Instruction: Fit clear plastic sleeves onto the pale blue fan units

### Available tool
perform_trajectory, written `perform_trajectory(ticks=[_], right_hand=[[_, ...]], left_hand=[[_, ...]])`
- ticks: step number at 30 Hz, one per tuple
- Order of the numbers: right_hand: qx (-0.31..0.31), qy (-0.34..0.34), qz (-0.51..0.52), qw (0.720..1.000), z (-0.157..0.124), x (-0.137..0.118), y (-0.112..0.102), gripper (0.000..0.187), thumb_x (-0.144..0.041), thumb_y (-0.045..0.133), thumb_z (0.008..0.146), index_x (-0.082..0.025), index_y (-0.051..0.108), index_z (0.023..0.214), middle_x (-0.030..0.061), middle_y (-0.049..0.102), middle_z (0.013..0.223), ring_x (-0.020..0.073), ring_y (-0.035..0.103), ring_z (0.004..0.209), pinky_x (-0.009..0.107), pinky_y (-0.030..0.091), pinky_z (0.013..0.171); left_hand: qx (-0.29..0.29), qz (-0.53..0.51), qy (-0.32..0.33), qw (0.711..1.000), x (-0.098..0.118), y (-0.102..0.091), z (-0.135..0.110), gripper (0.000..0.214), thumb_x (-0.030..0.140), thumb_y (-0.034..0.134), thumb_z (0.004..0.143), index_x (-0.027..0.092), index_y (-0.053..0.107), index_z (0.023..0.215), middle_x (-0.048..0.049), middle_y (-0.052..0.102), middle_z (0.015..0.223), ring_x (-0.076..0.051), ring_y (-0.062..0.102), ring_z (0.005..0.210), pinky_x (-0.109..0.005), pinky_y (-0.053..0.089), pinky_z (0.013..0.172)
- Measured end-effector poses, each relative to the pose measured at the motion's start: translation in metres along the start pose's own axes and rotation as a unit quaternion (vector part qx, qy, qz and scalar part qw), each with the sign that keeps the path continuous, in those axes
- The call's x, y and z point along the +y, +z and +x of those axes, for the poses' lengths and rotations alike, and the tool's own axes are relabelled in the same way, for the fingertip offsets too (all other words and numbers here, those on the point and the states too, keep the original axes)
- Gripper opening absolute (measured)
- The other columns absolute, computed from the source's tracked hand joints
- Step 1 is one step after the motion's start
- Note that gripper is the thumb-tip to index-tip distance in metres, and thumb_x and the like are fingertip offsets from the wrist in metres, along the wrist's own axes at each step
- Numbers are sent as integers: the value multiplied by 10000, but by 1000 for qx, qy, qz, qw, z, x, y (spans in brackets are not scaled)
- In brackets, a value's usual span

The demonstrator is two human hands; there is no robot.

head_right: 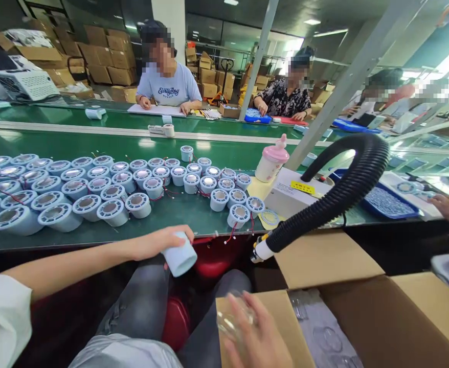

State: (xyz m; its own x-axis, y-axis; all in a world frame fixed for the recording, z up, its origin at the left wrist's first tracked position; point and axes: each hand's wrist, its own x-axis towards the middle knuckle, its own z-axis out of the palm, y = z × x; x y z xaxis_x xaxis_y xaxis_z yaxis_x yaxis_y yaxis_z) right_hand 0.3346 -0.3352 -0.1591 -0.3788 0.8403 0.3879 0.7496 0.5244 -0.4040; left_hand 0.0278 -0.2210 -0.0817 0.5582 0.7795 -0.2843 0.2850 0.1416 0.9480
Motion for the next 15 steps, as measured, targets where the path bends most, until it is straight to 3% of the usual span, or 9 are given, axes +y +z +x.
perform_trajectory(ticks=[2, 4, 7, 10, 12, 15], right_hand=[[24, -47, -41, 998, 25, -31, 8, 567, -266, 567, 820, -350, 460, 1371, 128, 501, 1310, 341, 596, 1027, 455, 573, 749], [32, -15, -69, 997, 49, -46, 12, 487, -228, 555, 827, -302, 541, 1308, 158, 485, 1323, 368, 560, 1031, 513, 547, 742], [-31, 37, -22, 999, 64, -46, 6, 252, -136, 553, 813, -248, 685, 996, 146, 510, 1285, 350, 525, 1083, 511, 527, 795], [-92, 90, 124, 984, 59, -45, -4, 66, -156, 658, 771, -219, 645, 782, 104, 528, 1229, 281, 544, 1096, 428, 518, 864], [-94, 132, 212, 964, 54, -48, -9, 57, -233, 677, 790, -212, 631, 765, 89, 555, 1156, 243, 568, 1065, 379, 507, 876], [-46, 183, 283, 940, 52, -54, -13, 178, -272, 568, 877, -204, 646, 733, 80, 601, 1050, 203, 596, 979, 328, 496, 837]], left_hand=[[-88, -58, -18, 994, -11, 26, 4, 354, 494, 499, 800, 173, 510, 948, 14, 507, 735, -116, 495, 580, -240, 409, 518], [-123, -4, 6, 992, -16, 43, 6, 285, 413, 533, 812, 161, 563, 943, -7, 559, 807, -132, 530, 683, -267, 449, 635], [-89, 127, 91, 984, -15, 55, 4, 214, 313, 576, 818, 170, 597, 976, -38, 598, 965, -174, 546, 882, -315, 438, 837], [-23, 184, 144, 972, -14, 60, 0, 249, 317, 612, 814, 185, 593, 1025, -58, 573, 1028, -193, 540, 940, -338, 437, 868], [8, 168, 150, 974, -18, 64, 0, 377, 374, 689, 762, 197, 583, 1077, -61, 567, 1039, -200, 547, 945, -338, 455, 849], [25, 142, 161, 976, -27, 68, 5, 615, 452, 805, 608, 215, 604, 1139, -58, 546, 1020, -209, 556, 940, -353, 478, 848]])
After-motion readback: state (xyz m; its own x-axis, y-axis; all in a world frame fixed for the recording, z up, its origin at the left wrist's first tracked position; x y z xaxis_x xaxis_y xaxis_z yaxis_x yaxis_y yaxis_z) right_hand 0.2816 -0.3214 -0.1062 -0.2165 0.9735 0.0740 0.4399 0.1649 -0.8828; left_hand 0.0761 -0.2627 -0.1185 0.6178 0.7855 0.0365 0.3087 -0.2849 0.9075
